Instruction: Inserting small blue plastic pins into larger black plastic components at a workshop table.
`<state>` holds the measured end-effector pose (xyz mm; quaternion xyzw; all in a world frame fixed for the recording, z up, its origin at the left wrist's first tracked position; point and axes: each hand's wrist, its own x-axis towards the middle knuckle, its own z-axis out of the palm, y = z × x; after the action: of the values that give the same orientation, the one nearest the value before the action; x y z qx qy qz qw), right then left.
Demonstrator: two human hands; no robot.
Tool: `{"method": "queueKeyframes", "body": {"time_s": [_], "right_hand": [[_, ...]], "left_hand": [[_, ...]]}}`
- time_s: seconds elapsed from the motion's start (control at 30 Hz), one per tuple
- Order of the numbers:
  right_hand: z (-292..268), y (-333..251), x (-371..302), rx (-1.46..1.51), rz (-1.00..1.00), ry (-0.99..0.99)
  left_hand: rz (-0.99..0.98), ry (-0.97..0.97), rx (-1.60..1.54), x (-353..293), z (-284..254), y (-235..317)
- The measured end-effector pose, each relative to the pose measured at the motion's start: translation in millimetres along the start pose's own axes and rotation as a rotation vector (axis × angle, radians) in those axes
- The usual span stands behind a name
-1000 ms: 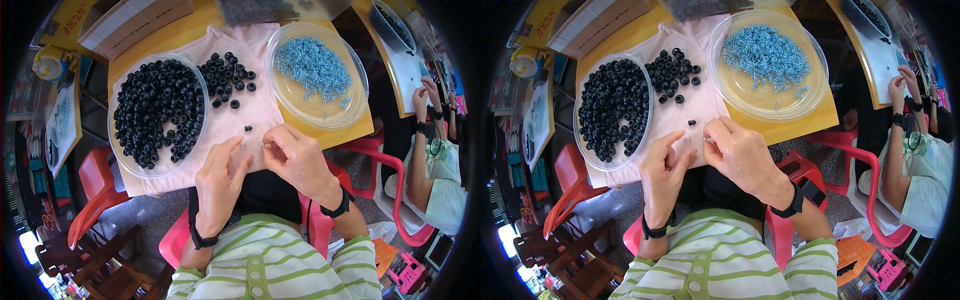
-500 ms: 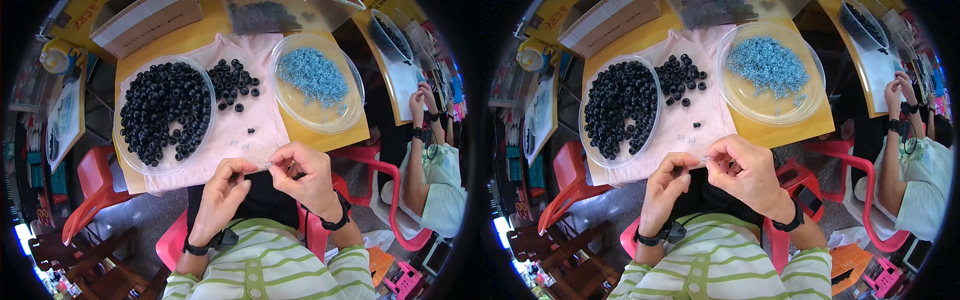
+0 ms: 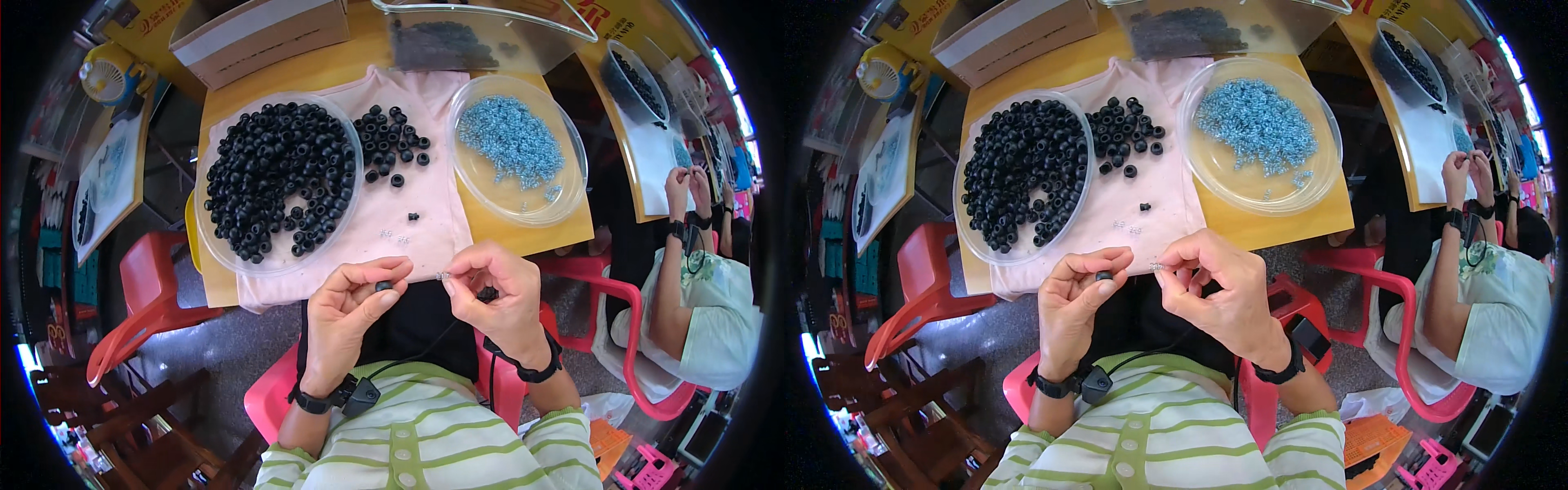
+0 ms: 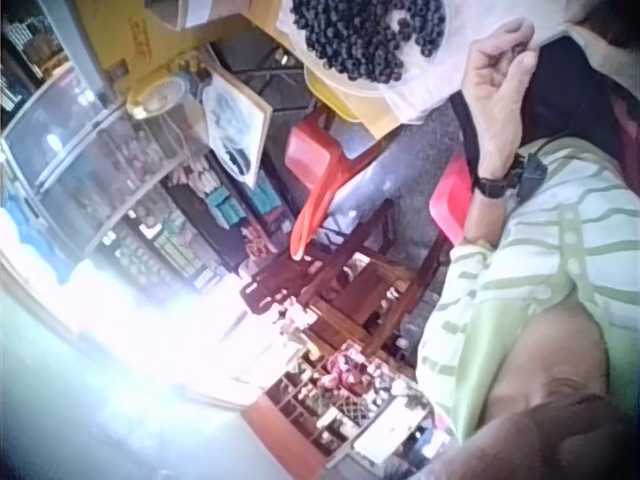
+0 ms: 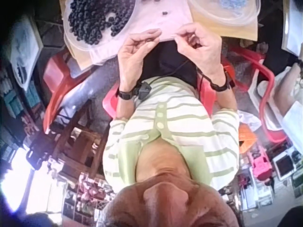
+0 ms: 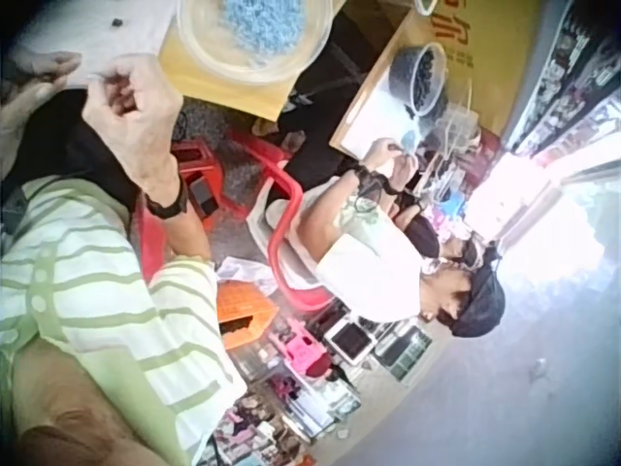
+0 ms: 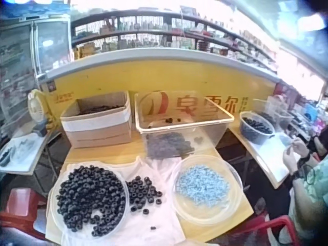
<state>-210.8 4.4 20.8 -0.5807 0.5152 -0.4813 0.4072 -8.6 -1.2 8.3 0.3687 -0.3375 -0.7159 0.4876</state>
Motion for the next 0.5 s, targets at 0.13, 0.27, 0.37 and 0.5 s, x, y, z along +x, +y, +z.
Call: {"method": "queueKeyframes", "body": {"time_s": [0.13, 0.27, 0.37, 0.5], "right_hand": [[7, -12, 1, 0.018, -0.06, -0.034], [10, -18, 1, 0.012, -0.121, -0.088], [11, -16, -1, -0.013, -0.151, -0.087], [8, -16, -3, -0.052, -0.172, -0.061]], "left_hand": [[-0.09, -0.015, -0.038, -5, -10, 0], [-0.088, -0.047, -0.172, -12, -19, -8], [-0.058, -0.038, -0.186, -15, -13, -11], [-0.07, -0.047, -0.186, -19, -8, -10]]}}
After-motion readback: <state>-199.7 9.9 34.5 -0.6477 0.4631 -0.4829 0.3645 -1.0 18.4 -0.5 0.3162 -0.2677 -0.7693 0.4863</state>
